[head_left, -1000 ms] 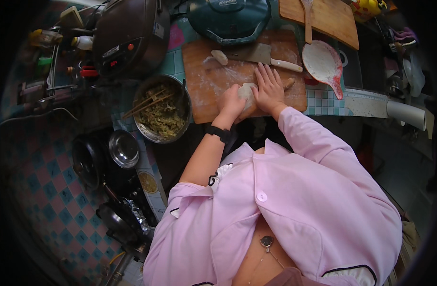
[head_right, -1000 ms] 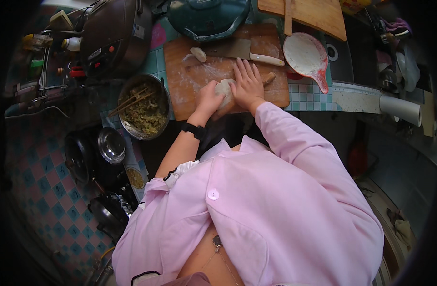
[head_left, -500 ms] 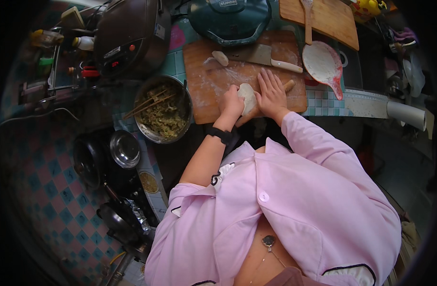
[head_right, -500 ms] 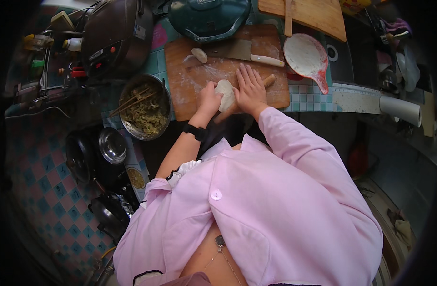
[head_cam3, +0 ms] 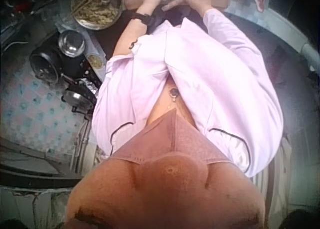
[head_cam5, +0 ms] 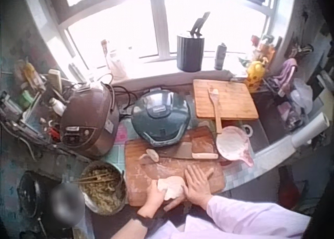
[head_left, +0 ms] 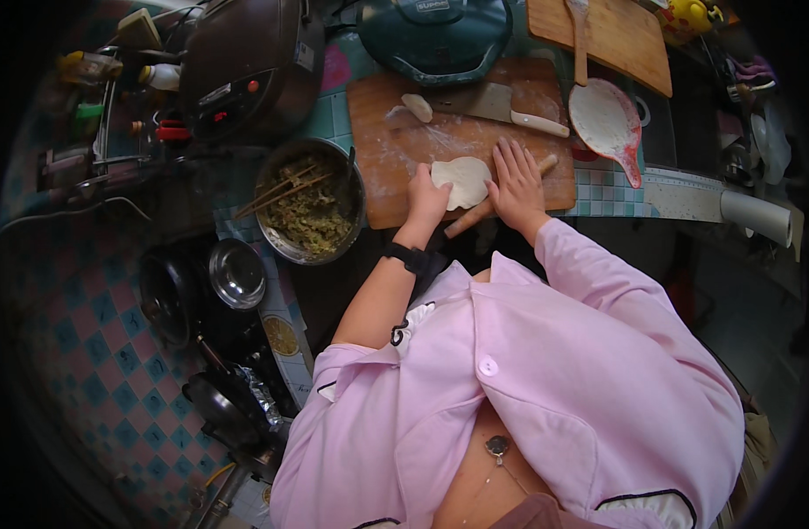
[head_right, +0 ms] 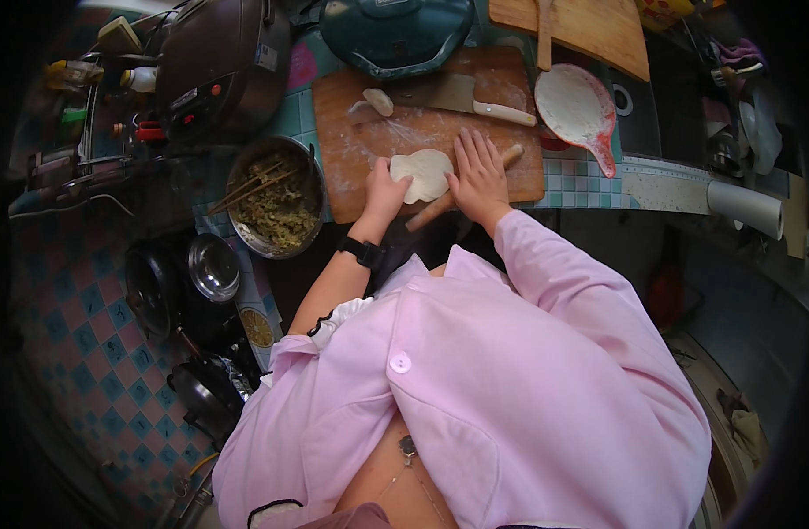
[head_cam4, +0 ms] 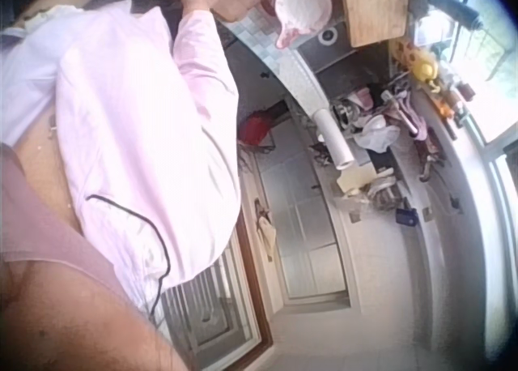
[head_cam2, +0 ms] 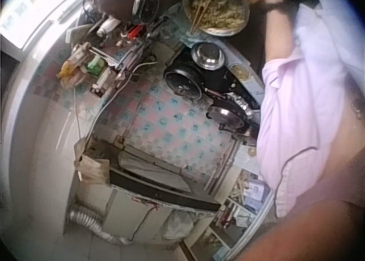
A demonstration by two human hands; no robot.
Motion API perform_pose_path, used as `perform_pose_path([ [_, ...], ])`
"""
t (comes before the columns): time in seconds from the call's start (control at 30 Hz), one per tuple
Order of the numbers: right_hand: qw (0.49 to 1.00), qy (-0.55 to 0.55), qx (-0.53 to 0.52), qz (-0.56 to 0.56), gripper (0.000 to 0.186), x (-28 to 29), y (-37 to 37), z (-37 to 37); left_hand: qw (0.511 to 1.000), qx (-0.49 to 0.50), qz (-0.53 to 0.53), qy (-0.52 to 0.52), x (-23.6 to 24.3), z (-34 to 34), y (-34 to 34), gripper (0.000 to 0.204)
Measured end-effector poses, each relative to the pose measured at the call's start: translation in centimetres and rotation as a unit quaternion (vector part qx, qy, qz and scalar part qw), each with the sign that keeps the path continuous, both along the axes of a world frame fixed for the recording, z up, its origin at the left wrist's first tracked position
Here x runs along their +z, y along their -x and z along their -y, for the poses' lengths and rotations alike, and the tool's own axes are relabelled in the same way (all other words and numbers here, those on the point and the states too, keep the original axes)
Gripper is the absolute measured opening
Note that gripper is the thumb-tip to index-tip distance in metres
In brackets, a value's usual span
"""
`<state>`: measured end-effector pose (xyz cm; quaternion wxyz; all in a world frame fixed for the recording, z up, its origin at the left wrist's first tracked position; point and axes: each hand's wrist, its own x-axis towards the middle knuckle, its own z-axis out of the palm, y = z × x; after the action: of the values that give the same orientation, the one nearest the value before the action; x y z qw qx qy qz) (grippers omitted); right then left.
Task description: The person prepares dumplings by rolling dough into flat circles, filling them with a green mixture, and sealing them. They also check a pot on the stove and continue assembling dumplings on a wooden cutting board.
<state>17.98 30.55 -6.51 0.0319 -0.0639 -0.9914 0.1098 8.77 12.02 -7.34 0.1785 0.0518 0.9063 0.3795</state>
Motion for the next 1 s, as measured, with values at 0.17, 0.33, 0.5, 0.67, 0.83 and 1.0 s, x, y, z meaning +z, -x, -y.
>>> perform_pose_path([
  [0.17,0.994,0.004,-0.037,-0.098,0.067,-1.6,9.0,1.5,0.991,-0.029,-0.026,0.125,1.4,-1.3,1.0,0.032],
  [0.33,1.0,0.021,-0.005,-0.021,0.069,-0.6,1.6,0.3,0.996,-0.013,0.003,0.092,1.0,0.3,1.4,0.028],
  [0.5,0.999,-0.002,0.002,0.037,0.068,0.5,-3.0,-0.3,0.941,0.083,0.283,-0.166,0.3,0.6,-1.1,0.024],
  [0.67,0.998,-0.008,-0.041,-0.051,0.067,-1.7,7.1,1.6,0.997,-0.017,0.046,0.067,0.4,-0.2,-0.1,0.029],
  [0.83,0.997,0.035,-0.042,-0.059,0.067,-1.0,4.6,1.2,0.995,-0.049,-0.008,0.081,0.6,-0.8,1.6,0.029],
  [1.0,0.989,0.111,0.094,0.004,0.067,1.3,-2.2,-2.7,0.996,-0.051,0.003,0.073,1.1,-0.9,3.1,0.027],
])
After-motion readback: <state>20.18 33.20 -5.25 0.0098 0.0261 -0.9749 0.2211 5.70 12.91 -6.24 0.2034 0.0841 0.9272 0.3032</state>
